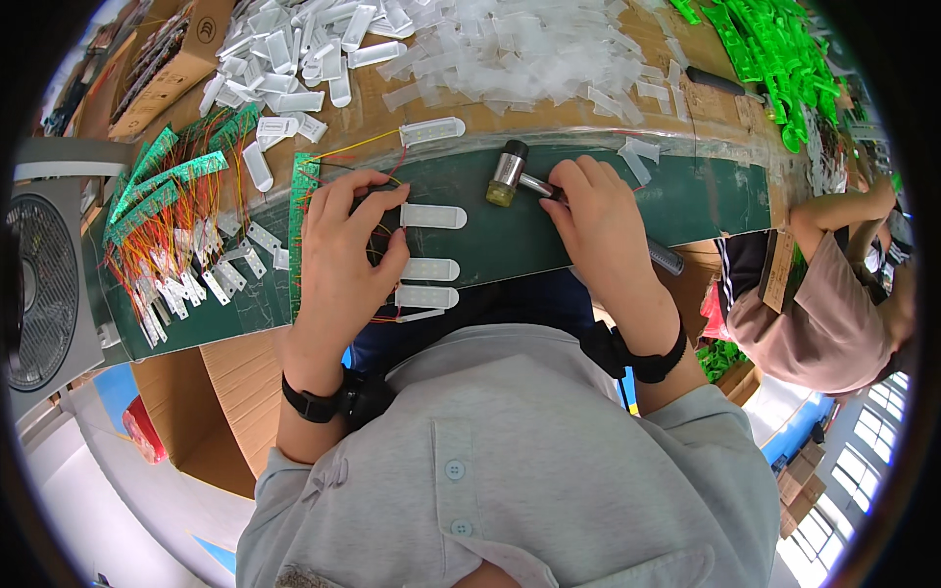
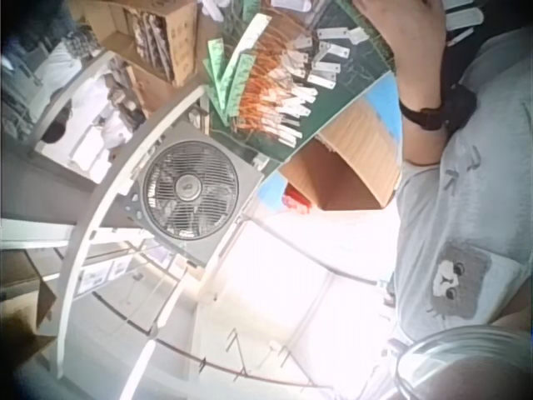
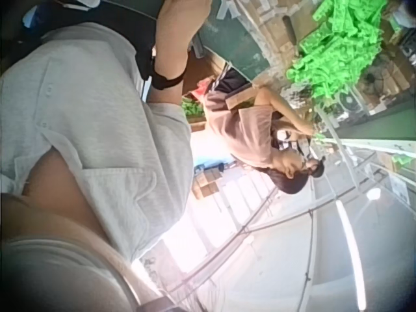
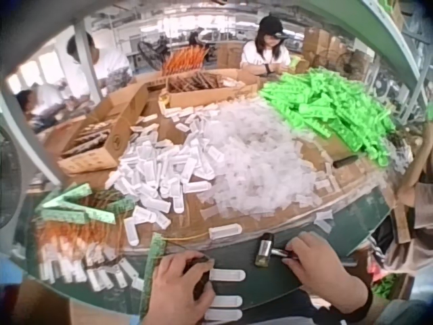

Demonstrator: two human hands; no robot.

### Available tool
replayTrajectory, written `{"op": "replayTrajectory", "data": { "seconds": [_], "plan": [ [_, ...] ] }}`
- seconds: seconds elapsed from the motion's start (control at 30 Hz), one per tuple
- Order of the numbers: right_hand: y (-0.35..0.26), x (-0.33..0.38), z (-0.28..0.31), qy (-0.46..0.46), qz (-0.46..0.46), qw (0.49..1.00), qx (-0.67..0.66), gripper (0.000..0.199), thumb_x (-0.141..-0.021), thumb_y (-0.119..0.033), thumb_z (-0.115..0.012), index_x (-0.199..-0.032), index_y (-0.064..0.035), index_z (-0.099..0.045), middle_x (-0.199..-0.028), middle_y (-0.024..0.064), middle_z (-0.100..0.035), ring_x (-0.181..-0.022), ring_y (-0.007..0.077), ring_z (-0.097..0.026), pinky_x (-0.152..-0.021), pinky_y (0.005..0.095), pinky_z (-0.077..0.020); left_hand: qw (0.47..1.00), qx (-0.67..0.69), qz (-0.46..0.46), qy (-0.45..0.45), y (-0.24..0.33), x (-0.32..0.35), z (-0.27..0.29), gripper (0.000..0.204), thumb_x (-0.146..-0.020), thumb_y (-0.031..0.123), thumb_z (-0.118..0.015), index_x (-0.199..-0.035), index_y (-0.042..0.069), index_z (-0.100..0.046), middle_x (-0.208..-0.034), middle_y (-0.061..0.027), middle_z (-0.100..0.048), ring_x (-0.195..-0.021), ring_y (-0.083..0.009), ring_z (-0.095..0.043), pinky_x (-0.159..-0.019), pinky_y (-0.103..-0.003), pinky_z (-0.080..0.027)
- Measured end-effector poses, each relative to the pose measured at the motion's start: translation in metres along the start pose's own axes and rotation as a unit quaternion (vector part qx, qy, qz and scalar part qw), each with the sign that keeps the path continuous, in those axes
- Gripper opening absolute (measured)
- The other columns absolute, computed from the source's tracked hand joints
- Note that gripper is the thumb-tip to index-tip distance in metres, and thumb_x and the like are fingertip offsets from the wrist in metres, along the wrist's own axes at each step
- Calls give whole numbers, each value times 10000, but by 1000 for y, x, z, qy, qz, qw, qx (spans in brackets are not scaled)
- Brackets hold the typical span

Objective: Assembling LED light modules by inserting internal components and securing housings with a hammer.

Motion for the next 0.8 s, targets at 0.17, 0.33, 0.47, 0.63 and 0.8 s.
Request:
{"op": "replayTrajectory", "data": {
  "seconds": [0.17, 0.33, 0.47, 0.63, 0.8],
  "plan": [
    [-63, 7, 23, 80, 74, 986, -129, 259, -937, -31, -684, -1196, -33, -670, -909, 126, -597, -772, 317, -627, -669, 409, -503, 1000, 2, -2, -1, -2, 0, -2, 376, -777, 24, -726, -1152, 53, -728, -1229, -96, -630, -1112, -307, -594, -986, -436, -476],
    [-91, 18, 6, 131, 179, 970, -100, 402, -914, -51, -715, -1314, -61, -676, -896, 74, -594, -731, 245, -617, -607, 356, -499, 1000, 3, 6, -1, 1, 0, 0, 374, -776, 30, -728, -1150, 50, -726, -1218, -98, -631, -1114, -305, -595, -980, -437, -475],
    [-84, 12, -12, 71, 151, 982, -84, 422, -902, -63, -733, -1321, -109, -710, -877, 62, -586, -688, 218, -605, -598, 340, -498, 1000, 1, 4, -3, 0, -1, -1, 373, -777, 33, -728, -1150, 49, -730, -1215, -96, -634, -1114, -309, -594, -983, -439, -475],
    [-67, 7, 9, 109, 91, 984, -108, 365, -921, -50, -719, -1281, -102, -733, -848, 63, -586, -669, 212, -586, -588, 328, -488, 1000, -3, 4, 4, 1, 0, 0, 373, -778, 32, -723, -1150, 53, -737, -1214, -95, -637, -1113, -307, -594, -993, -437, -478],
    [-55, 9, 15, 124, 87, 983, -99, 350, -920, -34, -725, -1265, -96, -740, -837, 60, -591, -660, 210, -575, -582, 318, -476, 1000, 2, 4, 1, -1, 0, -1, 377, -776, 28, -723, -1151, 52, -737, -1209, -101, -639, -1112, -310, -596, -991, -435, -485]
  ]
}}
Point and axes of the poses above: each hand's wrist, its own x-axis away from the middle knuckle, its own z-axis out of the back of the hand, y = z × x, the point moved 10 cm from there along -x, towards the middle knuckle
